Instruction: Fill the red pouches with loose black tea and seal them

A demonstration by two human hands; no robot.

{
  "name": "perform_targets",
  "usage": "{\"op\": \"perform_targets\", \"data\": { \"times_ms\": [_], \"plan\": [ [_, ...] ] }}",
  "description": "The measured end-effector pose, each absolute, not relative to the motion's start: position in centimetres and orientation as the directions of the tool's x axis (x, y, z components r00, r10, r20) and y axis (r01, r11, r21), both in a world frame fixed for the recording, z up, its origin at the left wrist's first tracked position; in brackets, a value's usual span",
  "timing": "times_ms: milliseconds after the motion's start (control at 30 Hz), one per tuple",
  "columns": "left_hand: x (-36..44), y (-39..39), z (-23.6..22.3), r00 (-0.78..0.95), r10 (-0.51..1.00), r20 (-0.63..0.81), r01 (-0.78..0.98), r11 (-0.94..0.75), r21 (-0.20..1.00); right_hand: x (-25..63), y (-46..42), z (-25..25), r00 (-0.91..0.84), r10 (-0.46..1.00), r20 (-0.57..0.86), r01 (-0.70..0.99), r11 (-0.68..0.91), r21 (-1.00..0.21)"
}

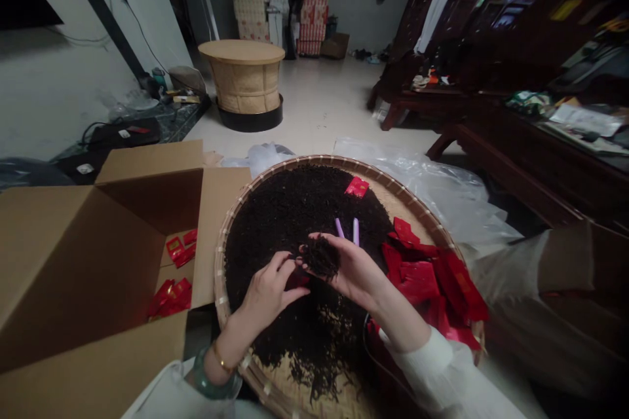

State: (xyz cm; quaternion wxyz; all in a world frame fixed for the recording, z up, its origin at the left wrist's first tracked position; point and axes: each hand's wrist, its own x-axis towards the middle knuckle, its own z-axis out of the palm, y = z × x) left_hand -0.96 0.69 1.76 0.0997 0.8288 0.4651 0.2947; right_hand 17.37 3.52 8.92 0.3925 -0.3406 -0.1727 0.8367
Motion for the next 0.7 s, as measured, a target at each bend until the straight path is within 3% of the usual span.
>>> {"op": "perform_targets", "data": {
  "times_ms": [133, 433, 600, 700],
  "plan": [
    [-0.98, 0.63, 2.12, 0.402, 0.827, 0.393, 0.708, -0.553, 0.439, 16.54, 3.42, 8.87, -0.387, 0.796, -0.466, -0.500, -0.605, -0.620],
    [-1.24, 0.46, 2.77, 0.413, 0.853, 0.318, 0.638, -0.520, 0.568, 16.16, 3.03, 8.72, -0.353, 0.821, -0.449, -0.378, -0.564, -0.735],
    [-1.43, 0.52, 2.47, 0.409, 0.860, 0.306, 0.630, -0.509, 0.587, 16.27, 2.76, 9.03, -0.341, 0.827, -0.447, -0.143, -0.516, -0.845],
    [-1.45, 0.53, 2.34, 0.400, 0.859, 0.320, 0.609, -0.510, 0.607, 16.53, 2.62, 8.92, -0.367, 0.871, -0.326, 0.052, -0.330, -0.942]
  ]
}}
